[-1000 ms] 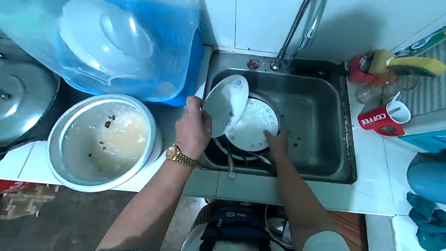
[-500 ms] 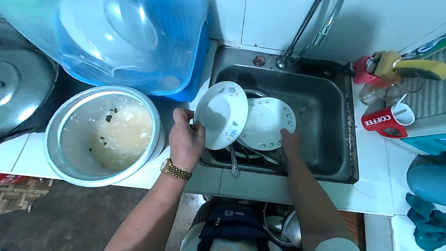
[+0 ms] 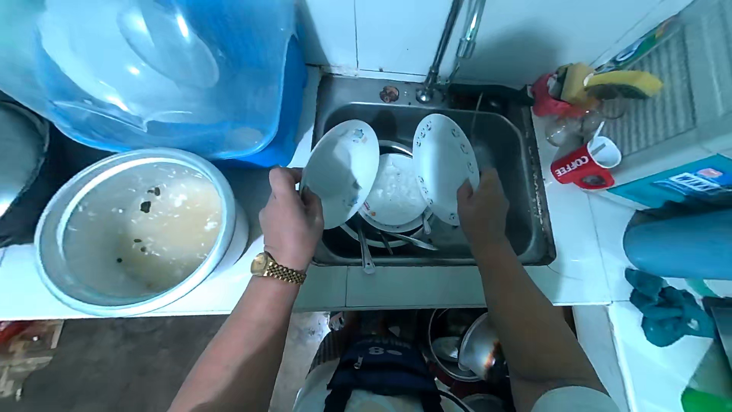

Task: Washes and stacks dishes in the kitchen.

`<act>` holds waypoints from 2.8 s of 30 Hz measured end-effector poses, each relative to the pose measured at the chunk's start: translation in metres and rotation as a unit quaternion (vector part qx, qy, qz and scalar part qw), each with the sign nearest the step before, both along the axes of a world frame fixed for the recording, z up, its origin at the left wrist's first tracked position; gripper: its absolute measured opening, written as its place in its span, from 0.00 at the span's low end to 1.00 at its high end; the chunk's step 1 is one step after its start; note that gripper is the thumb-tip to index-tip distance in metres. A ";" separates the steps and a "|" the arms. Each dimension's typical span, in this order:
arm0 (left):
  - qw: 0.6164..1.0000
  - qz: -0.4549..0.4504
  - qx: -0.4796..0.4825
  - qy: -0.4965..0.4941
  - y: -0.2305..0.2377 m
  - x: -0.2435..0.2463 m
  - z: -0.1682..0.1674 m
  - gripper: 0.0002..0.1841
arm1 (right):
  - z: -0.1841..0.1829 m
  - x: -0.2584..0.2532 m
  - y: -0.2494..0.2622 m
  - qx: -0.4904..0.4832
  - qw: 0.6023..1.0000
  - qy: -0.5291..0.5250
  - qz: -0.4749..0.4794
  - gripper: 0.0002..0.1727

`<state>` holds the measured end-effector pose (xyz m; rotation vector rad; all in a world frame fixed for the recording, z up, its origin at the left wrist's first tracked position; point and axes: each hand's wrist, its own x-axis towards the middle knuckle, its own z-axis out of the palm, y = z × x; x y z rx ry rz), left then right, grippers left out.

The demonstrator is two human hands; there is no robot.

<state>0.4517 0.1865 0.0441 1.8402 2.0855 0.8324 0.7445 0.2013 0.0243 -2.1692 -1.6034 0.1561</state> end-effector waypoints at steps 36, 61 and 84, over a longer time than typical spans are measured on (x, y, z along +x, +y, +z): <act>0.779 0.013 -0.114 -0.617 -0.016 0.061 -0.050 0.12 | -0.049 0.213 -0.160 0.217 0.695 0.449 -0.519 0.28; 0.723 -0.014 -0.172 -0.669 -0.028 0.089 -0.042 0.17 | -0.064 0.245 -0.187 0.017 0.838 0.233 -0.492 0.38; 0.715 0.140 -0.089 -0.679 -0.127 -0.016 -0.039 0.38 | -0.017 -0.095 -0.111 0.057 0.944 0.050 0.322 0.11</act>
